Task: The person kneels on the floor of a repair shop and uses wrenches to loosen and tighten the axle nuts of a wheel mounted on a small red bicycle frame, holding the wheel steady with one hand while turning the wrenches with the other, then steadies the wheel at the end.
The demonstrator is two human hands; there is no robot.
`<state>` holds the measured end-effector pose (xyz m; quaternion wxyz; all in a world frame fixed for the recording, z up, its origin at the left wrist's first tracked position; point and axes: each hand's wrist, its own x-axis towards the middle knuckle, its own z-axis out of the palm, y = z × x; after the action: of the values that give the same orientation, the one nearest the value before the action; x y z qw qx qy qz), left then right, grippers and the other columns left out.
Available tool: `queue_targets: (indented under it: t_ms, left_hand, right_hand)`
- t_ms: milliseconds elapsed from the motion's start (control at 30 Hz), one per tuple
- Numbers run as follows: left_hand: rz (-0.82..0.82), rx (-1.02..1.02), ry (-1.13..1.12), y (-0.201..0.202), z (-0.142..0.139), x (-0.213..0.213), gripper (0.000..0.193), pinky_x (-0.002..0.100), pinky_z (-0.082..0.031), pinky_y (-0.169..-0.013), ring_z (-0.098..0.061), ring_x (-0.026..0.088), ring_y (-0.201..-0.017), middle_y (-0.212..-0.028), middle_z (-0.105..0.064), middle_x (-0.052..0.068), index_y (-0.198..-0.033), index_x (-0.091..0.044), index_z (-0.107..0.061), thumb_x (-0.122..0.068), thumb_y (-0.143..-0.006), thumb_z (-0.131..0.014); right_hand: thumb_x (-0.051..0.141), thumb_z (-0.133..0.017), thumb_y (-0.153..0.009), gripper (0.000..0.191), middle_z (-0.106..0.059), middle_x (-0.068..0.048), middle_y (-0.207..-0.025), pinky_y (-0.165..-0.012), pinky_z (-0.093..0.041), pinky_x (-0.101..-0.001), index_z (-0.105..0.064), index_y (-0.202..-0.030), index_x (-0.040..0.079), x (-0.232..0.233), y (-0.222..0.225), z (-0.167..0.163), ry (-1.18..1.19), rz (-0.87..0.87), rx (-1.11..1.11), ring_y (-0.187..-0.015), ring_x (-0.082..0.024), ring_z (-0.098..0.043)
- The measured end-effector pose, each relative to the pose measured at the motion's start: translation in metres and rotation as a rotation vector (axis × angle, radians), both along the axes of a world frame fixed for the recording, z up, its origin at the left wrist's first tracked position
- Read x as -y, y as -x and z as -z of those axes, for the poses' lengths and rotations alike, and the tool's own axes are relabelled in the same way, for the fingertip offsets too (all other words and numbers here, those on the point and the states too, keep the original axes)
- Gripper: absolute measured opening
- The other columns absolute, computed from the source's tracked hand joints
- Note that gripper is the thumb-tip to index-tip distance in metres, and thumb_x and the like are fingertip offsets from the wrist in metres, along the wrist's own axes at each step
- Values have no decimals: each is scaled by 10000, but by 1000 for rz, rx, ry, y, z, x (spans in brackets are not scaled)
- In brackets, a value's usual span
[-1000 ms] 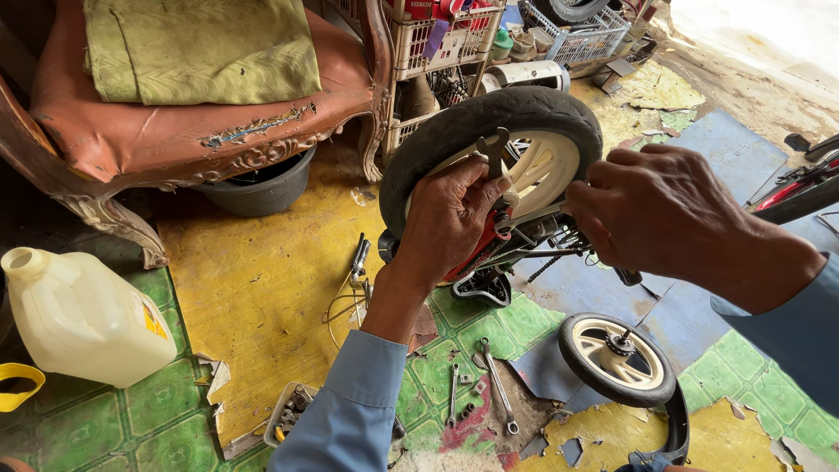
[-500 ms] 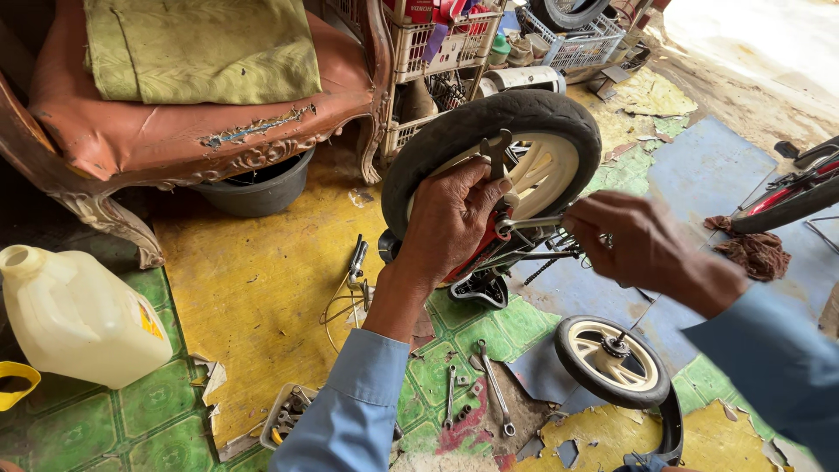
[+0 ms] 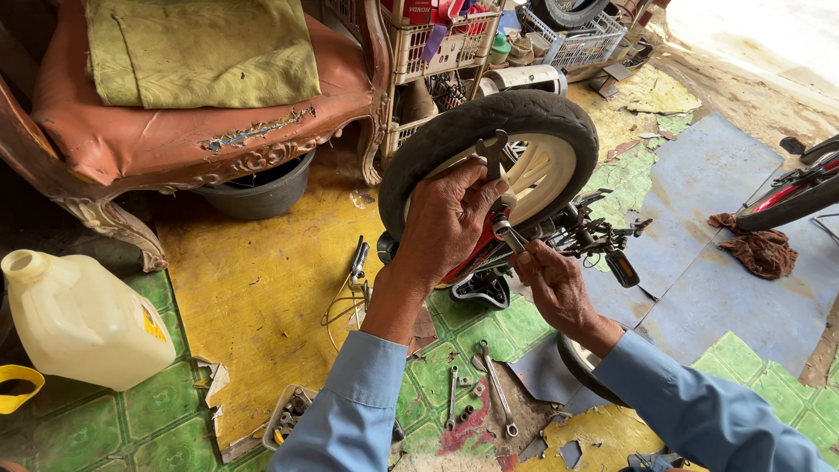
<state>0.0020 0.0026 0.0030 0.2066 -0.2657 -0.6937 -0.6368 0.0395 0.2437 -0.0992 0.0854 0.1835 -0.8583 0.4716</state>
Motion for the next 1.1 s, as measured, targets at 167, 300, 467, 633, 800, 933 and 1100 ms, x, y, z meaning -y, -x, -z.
queue_targets:
  t_ms: [167,300,467,633,800,933,1100]
  left_hand:
    - [22,-31,-35,0,0,0,117,369,-516,-663,-620,278,-665,-813,-670,150,-970,-12,-644,-117,-1005,-677]
    - [3,-47,-38,-1,1,0,106,374,-520,-677,-624,296,-682,-826,-672,158,-983,-13,-658,-115,-1005,-682]
    - [-3,-40,-23,0,2,0,107,372,-511,-657,-607,281,-659,-808,-658,155,-987,-17,-662,-119,-1014,-678]
    - [15,22,-23,0,2,-1,117,361,-502,-622,-587,246,-610,-790,-662,142,-987,-16,-665,-131,-1002,-681]
    - [-5,-46,-19,-1,1,0,120,352,-504,-647,-581,226,-645,-803,-663,143,-980,-15,-663,-127,-1013,-690]
    - [9,-4,-31,-1,1,-1,117,352,-502,-630,-576,220,-624,-789,-663,137,-980,-14,-665,-125,-1008,-688]
    - [0,17,-29,0,2,-2,111,351,-502,-615,-563,216,-602,-775,-659,140,-988,-15,-679,-124,-996,-697]
  right_hand:
    - [204,-527,-1075,266,-521,-32,-685,-566,-402,-302,-671,-976,3,0,-2,-8,-28,30,6,-633,-104,-463]
    - [91,-603,-1001,141,-604,-75,-751,-567,-452,-335,-689,-1026,-17,-1,-2,-25,-255,-99,-286,-636,-144,-562]
    - [1,-645,-931,78,-675,-104,-798,-574,-545,-330,-695,-990,15,-10,-4,-69,-373,-143,-414,-684,-179,-649]
    - [55,-692,-920,25,-686,-84,-748,-511,-534,-345,-715,-925,44,-15,-8,-135,-677,-95,-520,-612,-182,-644]
    - [155,-726,-892,79,-651,-69,-682,-494,-505,-403,-722,-895,76,-5,-9,-177,-924,-95,-550,-574,-231,-615]
    - [152,-702,-898,78,-653,-56,-695,-503,-509,-397,-707,-906,74,5,-5,-193,-970,-153,-571,-587,-223,-619]
    - [153,-684,-906,100,-603,-53,-620,-521,-517,-409,-678,-831,88,16,1,-205,-1192,-132,-521,-575,-215,-627]
